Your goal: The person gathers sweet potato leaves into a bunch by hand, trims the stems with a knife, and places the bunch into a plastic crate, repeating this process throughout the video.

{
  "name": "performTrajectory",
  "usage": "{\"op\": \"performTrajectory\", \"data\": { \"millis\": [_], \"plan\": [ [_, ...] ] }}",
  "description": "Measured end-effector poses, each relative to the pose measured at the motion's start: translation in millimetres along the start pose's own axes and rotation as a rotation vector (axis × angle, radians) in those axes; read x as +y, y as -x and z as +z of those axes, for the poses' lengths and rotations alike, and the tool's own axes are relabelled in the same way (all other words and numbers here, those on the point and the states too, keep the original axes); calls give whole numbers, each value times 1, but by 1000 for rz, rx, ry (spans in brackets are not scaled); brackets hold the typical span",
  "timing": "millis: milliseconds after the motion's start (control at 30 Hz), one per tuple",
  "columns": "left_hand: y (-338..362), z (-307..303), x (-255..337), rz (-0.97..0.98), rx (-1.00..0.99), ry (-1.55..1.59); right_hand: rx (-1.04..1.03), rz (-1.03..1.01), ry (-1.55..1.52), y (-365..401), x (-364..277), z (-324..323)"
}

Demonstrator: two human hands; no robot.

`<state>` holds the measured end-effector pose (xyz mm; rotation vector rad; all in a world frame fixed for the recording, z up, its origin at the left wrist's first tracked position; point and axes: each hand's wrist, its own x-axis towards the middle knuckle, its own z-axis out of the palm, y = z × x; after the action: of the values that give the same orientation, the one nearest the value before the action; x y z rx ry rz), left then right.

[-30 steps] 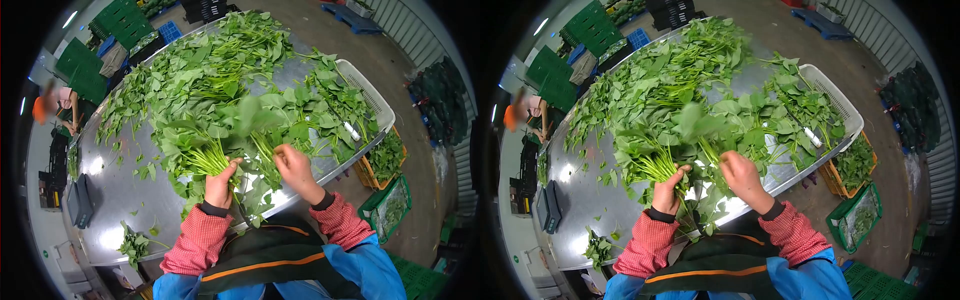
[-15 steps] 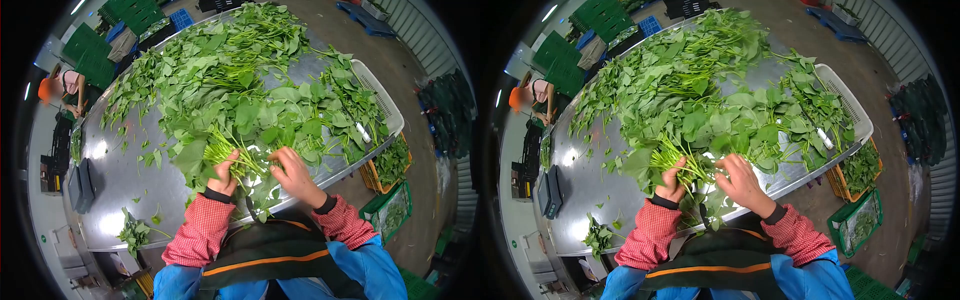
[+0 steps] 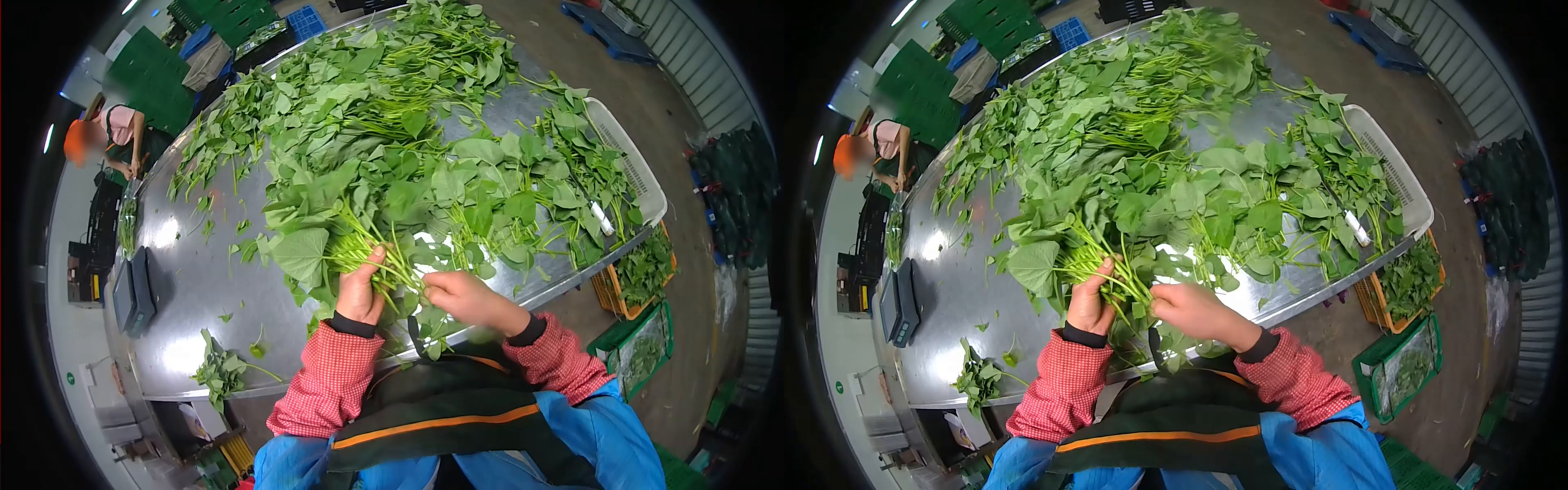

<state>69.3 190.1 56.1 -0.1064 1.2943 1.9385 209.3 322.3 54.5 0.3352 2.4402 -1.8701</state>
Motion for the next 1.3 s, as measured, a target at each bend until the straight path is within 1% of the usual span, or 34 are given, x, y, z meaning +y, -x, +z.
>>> {"op": "performTrajectory", "data": {
  "millis": [33,67,133,167,267,300,400,433,467,500,533,567,633,667,733,767,833,933,1000,1067,1100,1167,1200,1233,1300],
  "plan": [
    [-4,-11,0,-4,-45,14,82,9,171,0,-5,5],
    [-3,-13,0,17,-30,17,165,18,341,-2,-8,10],
    [2,-13,4,61,-4,23,350,149,163,-10,-11,16],
    [7,-10,7,96,-29,18,437,213,75,-14,-12,19],
    [20,4,9,180,11,24,622,80,-312,-38,13,32],
    [27,13,12,211,22,63,626,74,-449,-45,11,34],
    [33,11,14,391,36,-4,553,253,-718,-45,-5,33],
    [28,7,18,521,187,-18,692,394,-728,-46,-7,27],
    [33,-4,34,558,269,24,785,343,-915,-46,23,13],
    [40,-13,61,682,211,-11,737,397,-922,-32,48,-3],
    [42,-24,80,817,162,-37,676,445,-914,-28,60,-14],
    [40,-34,87,720,170,3,503,392,-743,-32,47,-9],
    [34,-52,92,494,163,52,190,292,-443,-27,10,22],
    [27,-60,85,494,165,3,4,239,-237,-34,1,41],
    [23,-71,74,332,58,36,-117,-12,431,-36,-32,47],
    [24,-75,68,228,35,75,3,-101,498,-35,-40,45],
    [31,-73,59,134,39,105,243,-277,634,-41,-49,35],
    [31,-73,42,33,25,230,-71,9,-103,-56,-42,50],
    [32,-70,38,-35,-5,273,16,4,-181,-55,-40,58],
    [34,-71,36,-54,12,195,70,8,-271,-55,-26,72],
    [36,-71,34,-62,17,153,76,46,-150,-50,-26,73],
    [36,-75,26,-110,21,55,76,83,240,-38,-33,63],
    [36,-74,21,-138,15,54,78,100,439,-33,-37,55],
    [36,-72,17,-166,9,53,104,43,617,-28,-40,51],
    [34,-67,7,-206,28,43,142,-15,777,-23,-35,49]
  ]
}}
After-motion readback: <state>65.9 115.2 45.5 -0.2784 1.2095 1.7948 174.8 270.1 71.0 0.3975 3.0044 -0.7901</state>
